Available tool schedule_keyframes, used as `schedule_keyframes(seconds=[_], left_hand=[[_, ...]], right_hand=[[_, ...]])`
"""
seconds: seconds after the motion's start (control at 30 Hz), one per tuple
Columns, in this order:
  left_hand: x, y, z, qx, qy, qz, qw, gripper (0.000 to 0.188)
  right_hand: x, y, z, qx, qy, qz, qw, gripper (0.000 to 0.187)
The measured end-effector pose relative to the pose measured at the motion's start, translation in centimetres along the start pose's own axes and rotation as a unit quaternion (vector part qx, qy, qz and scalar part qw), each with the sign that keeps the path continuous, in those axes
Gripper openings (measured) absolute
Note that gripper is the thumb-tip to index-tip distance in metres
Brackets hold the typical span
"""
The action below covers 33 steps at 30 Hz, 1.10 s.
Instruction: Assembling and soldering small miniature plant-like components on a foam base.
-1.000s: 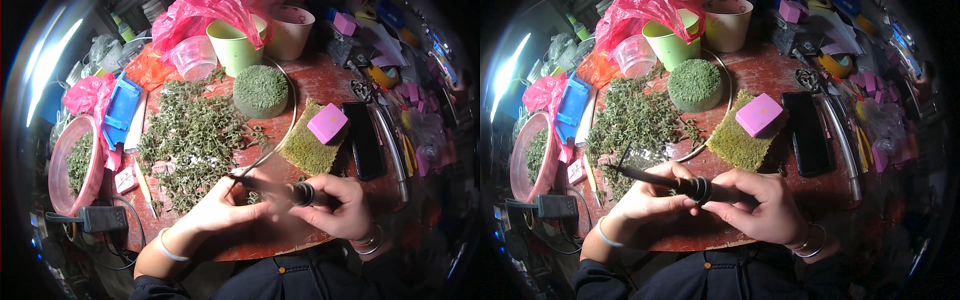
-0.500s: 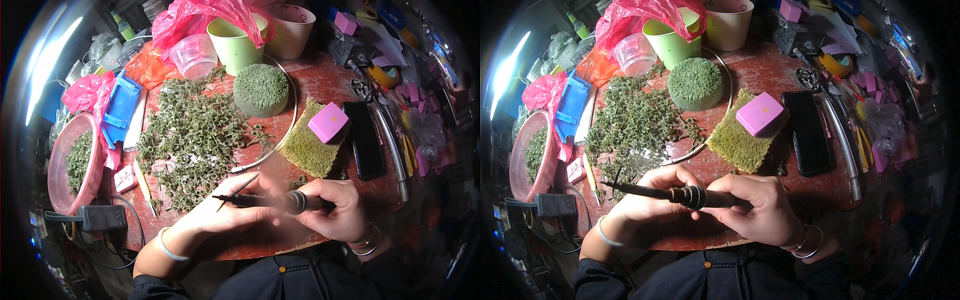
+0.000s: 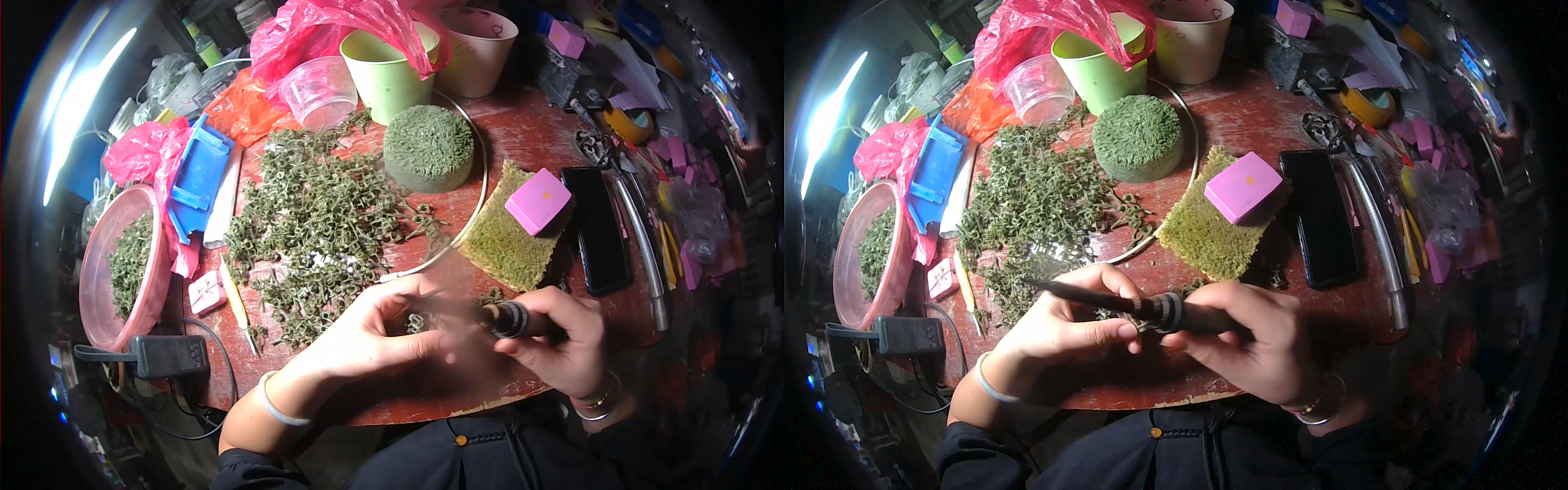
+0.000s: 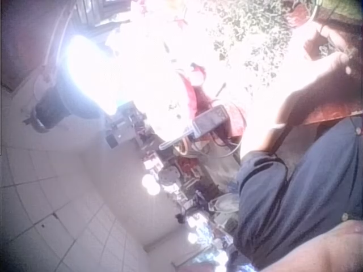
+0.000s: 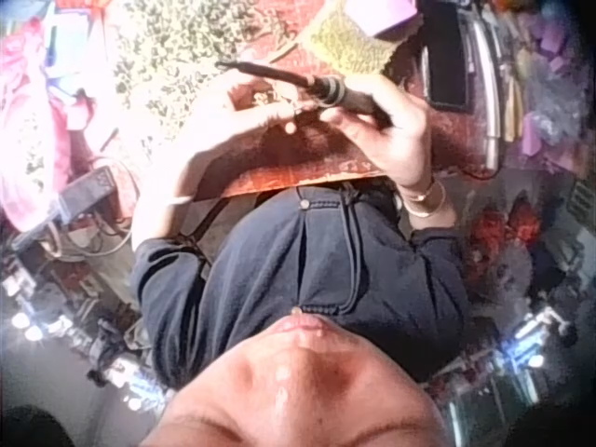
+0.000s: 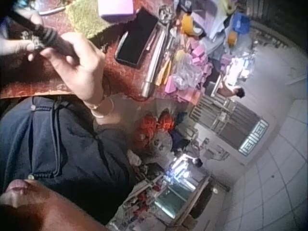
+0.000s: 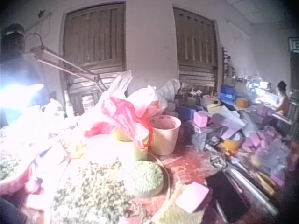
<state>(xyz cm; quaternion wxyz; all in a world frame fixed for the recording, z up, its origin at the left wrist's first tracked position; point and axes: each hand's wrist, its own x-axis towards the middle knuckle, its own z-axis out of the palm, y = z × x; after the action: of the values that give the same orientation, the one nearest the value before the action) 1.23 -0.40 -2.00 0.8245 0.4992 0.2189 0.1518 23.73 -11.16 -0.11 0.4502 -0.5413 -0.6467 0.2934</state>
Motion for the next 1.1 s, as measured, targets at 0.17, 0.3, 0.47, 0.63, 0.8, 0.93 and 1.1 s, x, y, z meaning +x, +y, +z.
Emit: schedule_keyframes(seconds=[0.17, 0.3, 0.47, 0.63, 0.8, 0.93, 1.1], left_hand=[[0.5, 0.6, 0.5, 0.014, 0.032, 0.014, 0.999, 0.023], [0.7, -0.4, -0.2, 0.044, 0.026, 0.048, 0.998, 0.022], [0.5, -0.3, -0.2, 0.019, 0.046, 0.024, 0.998, 0.022], [0.6, -0.5, -0.4, 0.024, 0.043, 0.028, 0.998, 0.022], [0.6, -0.7, -0.5, 0.026, 0.041, 0.042, 0.998, 0.022], [0.5, -0.5, -0.5, 0.031, 0.038, 0.032, 0.998, 0.022], [0.6, -0.8, -0.5, 0.036, 0.036, 0.040, 0.998, 0.023]], right_hand=[[-3.0, 2.1, -1.0, -0.117, 0.103, -0.020, 0.988, 0.034], [-4.9, 3.0, -1.6, -0.252, 0.114, -0.030, 0.961, 0.044], [-4.8, 3.2, -1.3, -0.301, 0.094, -0.041, 0.948, 0.045], [-4.9, 3.3, -1.3, -0.307, 0.087, -0.034, 0.947, 0.046], [-4.9, 3.3, -1.2, -0.312, 0.083, -0.031, 0.946, 0.045], [-4.7, 3.3, -1.2, -0.315, 0.083, -0.038, 0.945, 0.045], [-4.6, 3.3, -1.2, -0.317, 0.082, -0.042, 0.944, 0.045]])
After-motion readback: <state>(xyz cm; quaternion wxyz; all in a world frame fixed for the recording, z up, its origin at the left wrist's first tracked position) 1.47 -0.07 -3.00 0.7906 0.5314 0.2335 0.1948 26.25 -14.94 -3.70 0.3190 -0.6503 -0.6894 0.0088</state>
